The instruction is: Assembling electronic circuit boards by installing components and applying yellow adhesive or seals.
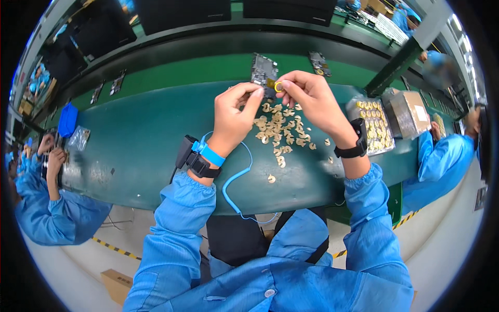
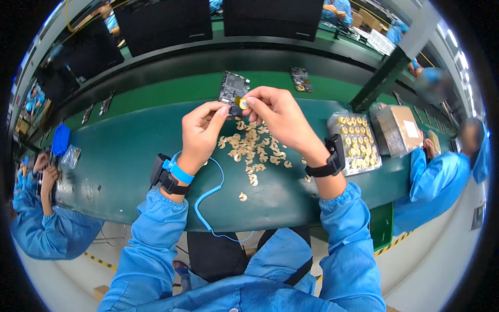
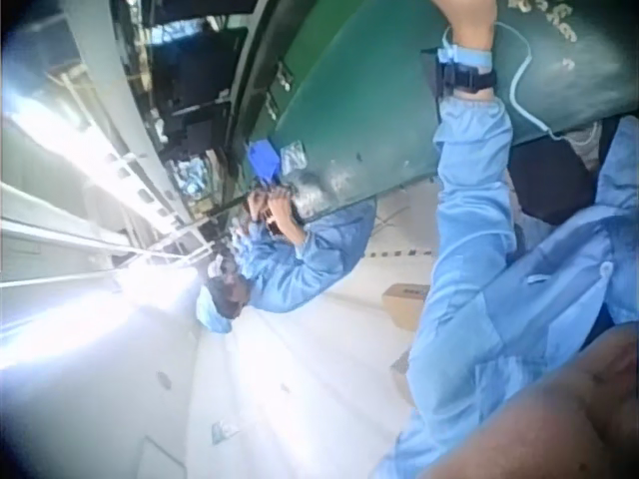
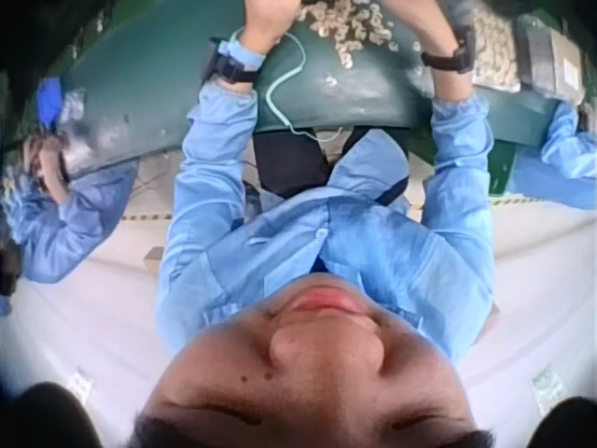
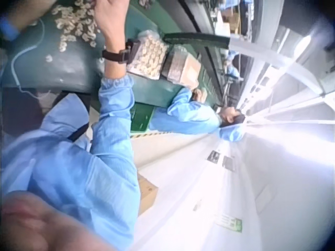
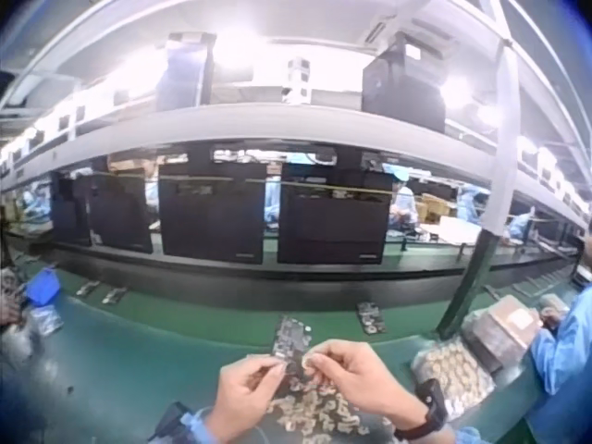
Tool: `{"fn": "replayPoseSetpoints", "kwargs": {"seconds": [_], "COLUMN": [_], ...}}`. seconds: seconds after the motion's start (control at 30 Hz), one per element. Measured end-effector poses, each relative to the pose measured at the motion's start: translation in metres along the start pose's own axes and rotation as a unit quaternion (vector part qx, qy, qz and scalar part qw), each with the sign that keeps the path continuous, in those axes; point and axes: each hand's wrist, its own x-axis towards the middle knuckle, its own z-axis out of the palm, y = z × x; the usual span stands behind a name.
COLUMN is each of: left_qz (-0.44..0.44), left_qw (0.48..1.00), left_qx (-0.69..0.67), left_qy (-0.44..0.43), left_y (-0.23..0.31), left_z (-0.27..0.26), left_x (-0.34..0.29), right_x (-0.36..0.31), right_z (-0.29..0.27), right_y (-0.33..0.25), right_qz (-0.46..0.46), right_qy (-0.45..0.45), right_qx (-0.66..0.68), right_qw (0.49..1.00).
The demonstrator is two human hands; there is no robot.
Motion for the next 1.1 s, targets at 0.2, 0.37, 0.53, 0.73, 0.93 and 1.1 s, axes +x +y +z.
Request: {"fn": "replayPoseSetpoints", "kwargs": {"seconds": [0.2, 0.37, 0.53, 0.73, 0.93, 1.1], "left_qz": [0.020, 0.004, 0.060, 0.095, 0.114, 0.052], "left_qw": [1.000, 0.998, 0.991, 0.983, 0.977, 0.993], "left_qx": [-0.005, 0.055, 0.120, 0.155, 0.179, 0.105], "left_qy": [0.014, 0.034, 0.016, 0.011, -0.016, -0.006], "left_y": [0.002, 0.006, 0.005, 0.004, 0.008, -0.001], "left_z": [0.005, 0.002, 0.003, 0.000, 0.001, 0.002], "left_x": [0.003, -0.002, 0.002, 0.003, 0.006, 0.001], "right_x": [0.006, 0.002, -0.001, 0.000, -0.004, -0.006], "right_z": [0.031, 0.032, 0.026, 0.025, 0.022, 0.028], "right_y": [0.017, 0.021, 0.023, 0.027, 0.033, 0.033], "right_qz": [-0.036, -0.027, -0.174, -0.197, -0.194, -0.166], "right_qy": [0.040, 0.047, 0.080, 0.068, 0.056, 0.077], "right_qx": [0.013, 0.002, -0.182, -0.175, -0.176, -0.120], "right_qw": [0.998, 0.999, 0.964, 0.962, 0.964, 0.976]}}
